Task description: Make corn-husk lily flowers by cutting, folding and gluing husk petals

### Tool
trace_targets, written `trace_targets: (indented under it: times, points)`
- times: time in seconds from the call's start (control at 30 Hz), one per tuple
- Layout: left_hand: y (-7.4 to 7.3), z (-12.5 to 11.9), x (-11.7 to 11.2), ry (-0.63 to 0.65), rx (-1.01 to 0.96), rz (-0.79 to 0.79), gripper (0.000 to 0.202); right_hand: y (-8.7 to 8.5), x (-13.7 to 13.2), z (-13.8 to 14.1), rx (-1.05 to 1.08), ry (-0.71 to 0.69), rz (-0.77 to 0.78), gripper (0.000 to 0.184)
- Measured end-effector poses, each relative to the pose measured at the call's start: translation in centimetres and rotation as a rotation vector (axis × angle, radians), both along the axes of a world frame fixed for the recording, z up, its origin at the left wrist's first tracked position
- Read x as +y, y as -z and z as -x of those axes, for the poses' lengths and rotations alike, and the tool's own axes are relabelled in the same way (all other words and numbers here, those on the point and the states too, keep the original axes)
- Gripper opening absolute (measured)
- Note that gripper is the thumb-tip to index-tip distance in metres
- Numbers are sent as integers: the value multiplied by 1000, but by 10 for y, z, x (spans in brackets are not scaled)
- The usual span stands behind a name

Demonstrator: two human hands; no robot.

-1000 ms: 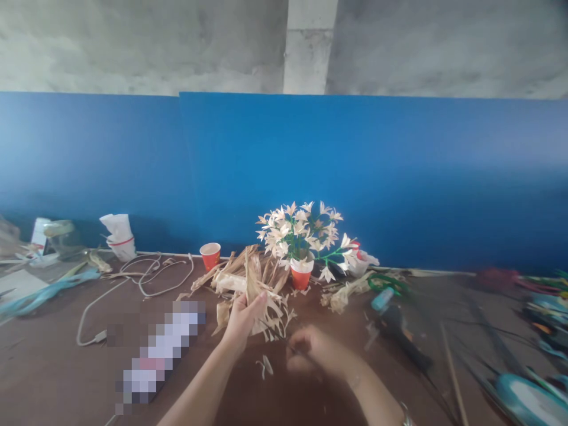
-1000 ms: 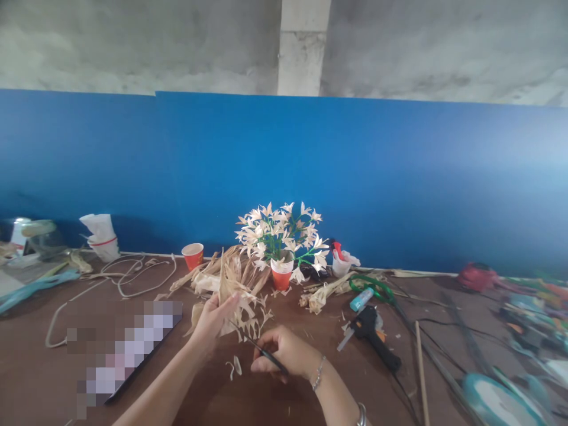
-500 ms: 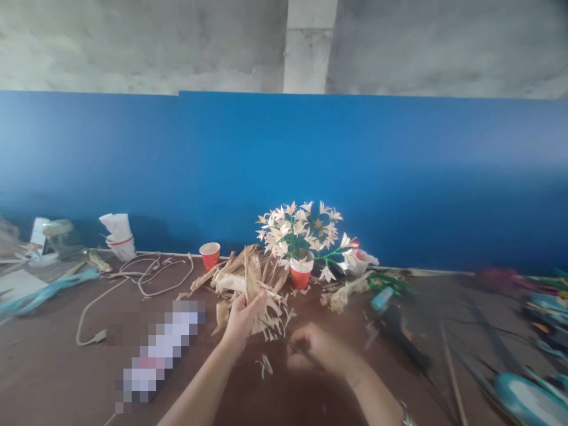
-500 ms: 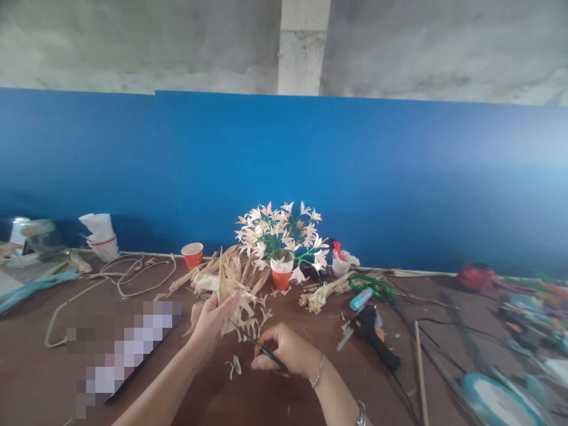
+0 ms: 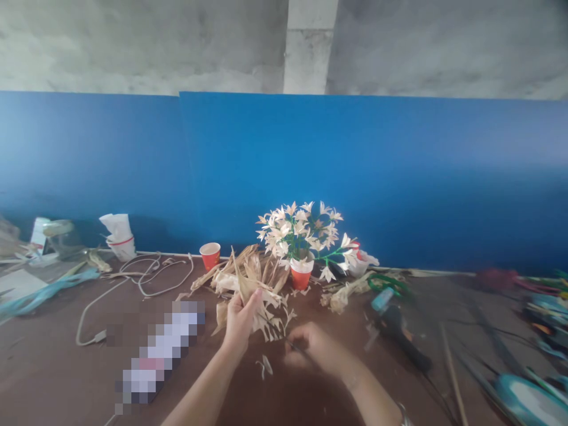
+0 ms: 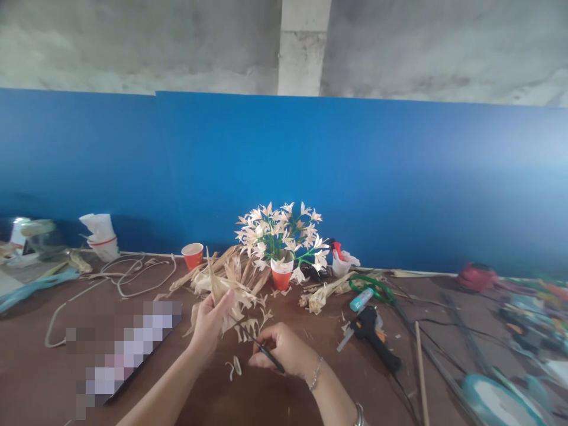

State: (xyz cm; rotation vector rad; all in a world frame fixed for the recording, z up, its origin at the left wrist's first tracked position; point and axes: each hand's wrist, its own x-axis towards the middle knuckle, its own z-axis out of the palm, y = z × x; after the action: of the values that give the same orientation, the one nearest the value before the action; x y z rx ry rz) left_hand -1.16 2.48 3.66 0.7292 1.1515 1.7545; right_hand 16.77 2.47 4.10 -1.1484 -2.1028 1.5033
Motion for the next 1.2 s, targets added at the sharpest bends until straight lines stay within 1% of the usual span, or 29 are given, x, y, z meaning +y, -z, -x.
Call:
trace_targets:
  times: [0.3,0.43,0.63,0.77,0.93,1.2]
  points:
    - [3,-5,-1,-165,-36,-25,30,1,-4,10,53,6,-35,17]
    - [6,-5,0,-166,-57,-37,32,2,-7,13,80,23,-25,19]
    - [10,-10,-2,-176,-81,-75,28,6,-8,16,125,20,86,29]
    - [8,-13,-4,-229,-105,-87,28,6,-11,21,145,38,151,31]
    - [5,-13,-5,-251,-156,-60,30,7,-16,29,154,99,174,32]
    - [3,-14,-6,-261,-124,-41,36,14,-13,30,179,88,150,34]
